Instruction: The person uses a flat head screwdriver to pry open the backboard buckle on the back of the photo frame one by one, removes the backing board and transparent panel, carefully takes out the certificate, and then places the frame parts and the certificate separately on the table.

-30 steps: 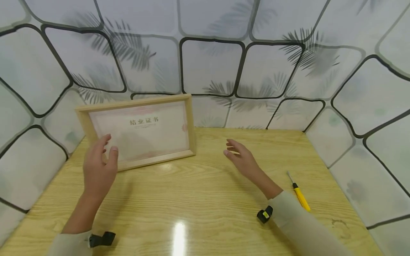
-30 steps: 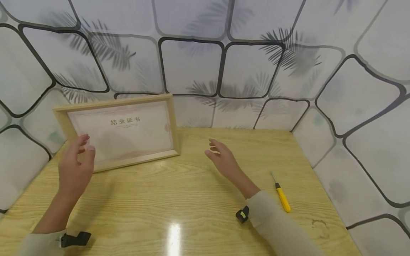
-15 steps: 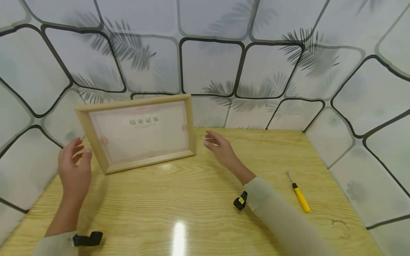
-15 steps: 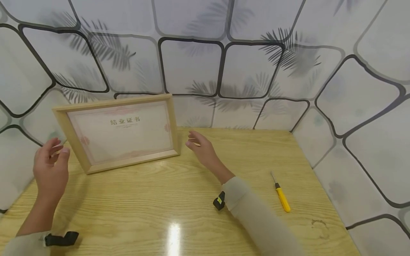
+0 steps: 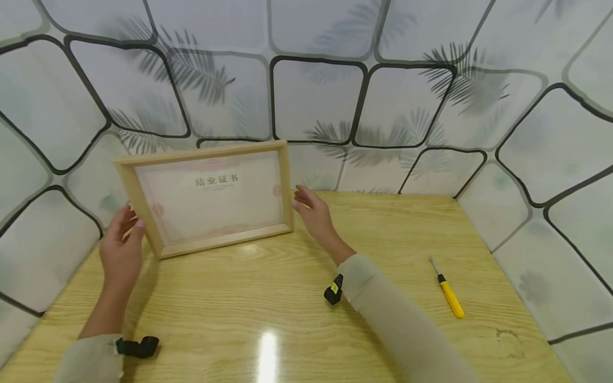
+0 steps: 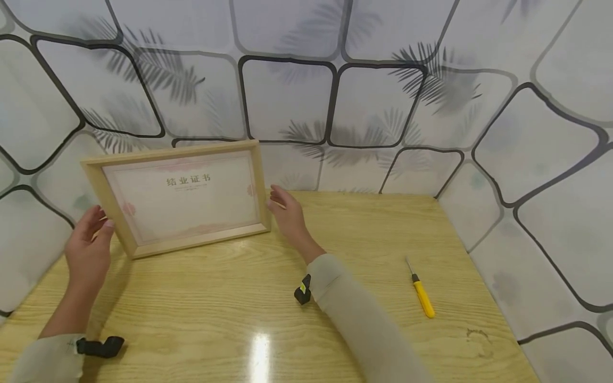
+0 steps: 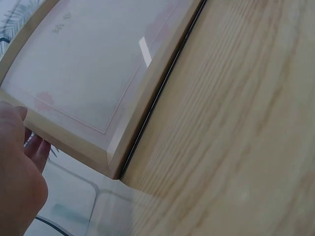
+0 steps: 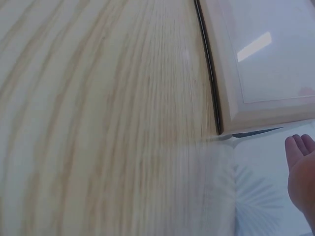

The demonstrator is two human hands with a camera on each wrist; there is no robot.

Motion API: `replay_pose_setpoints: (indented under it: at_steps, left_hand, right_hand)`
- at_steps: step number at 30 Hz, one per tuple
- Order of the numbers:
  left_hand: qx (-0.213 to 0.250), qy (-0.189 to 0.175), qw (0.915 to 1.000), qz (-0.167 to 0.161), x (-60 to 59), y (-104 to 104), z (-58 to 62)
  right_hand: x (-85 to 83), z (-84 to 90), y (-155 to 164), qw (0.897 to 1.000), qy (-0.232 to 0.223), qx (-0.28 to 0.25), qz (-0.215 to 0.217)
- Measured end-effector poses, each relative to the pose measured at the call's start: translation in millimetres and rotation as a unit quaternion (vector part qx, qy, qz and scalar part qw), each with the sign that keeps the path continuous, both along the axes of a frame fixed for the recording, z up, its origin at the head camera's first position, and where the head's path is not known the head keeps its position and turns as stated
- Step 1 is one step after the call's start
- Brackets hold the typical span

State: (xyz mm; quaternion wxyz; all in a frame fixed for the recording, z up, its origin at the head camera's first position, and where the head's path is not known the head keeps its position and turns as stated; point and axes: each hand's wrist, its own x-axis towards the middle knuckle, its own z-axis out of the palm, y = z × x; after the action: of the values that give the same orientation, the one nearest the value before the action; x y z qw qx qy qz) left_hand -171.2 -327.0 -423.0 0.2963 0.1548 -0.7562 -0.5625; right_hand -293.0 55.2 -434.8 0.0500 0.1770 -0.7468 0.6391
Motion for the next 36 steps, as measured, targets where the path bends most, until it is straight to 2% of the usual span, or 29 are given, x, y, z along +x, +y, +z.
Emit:
replay_pose_setpoints:
  at_steps: [4,7,10,17,24,27,30,36]
  left_hand:
    - [0.008,0.018,0.9998,0.006,-2.6,1.8,-0.3]
    - [0.005,0.034,0.9994,0.012,-5.9,3.4,-1.6]
    - [-0.006,0.03,0.9993,0.02,-7.3,3.6,-2.4]
    - [0.003,0.034,0.9988,0.035,-6.3,2.0,-1.4]
    - [0.053,0.053,0.9963,0.043,-8.1,1.8,-2.4]
    - [0.057,0.056,0.9957,0.045,-8.3,1.5,-2.7]
    - [0.042,0.057,0.9963,0.049,-7.7,1.8,-2.5]
    - [0.04,0.061,0.9971,0.022,-8.4,5.1,-2.3]
  right_hand:
    - [1.1,0.0,-8.1,1.0,0.005,-0.006,-0.018]
    - [11.5,11.8,-10.6,1.0,0.005,-0.004,-0.024]
    - [15.0,16.2,-12.8,1.0,0.002,-0.01,-0.028]
    - [3.2,-2.5,-20.7,0.997,0.024,-0.022,-0.066]
    - [2.6,-6.6,-28.5,0.991,0.035,-0.054,-0.118]
    - [3.2,-7.6,-29.8,0.989,0.038,-0.065,-0.131]
    - [4.8,-7.4,-29.3,0.988,0.04,-0.067,-0.134]
    - [8.5,-4.5,-22.3,0.986,0.039,-0.063,-0.149]
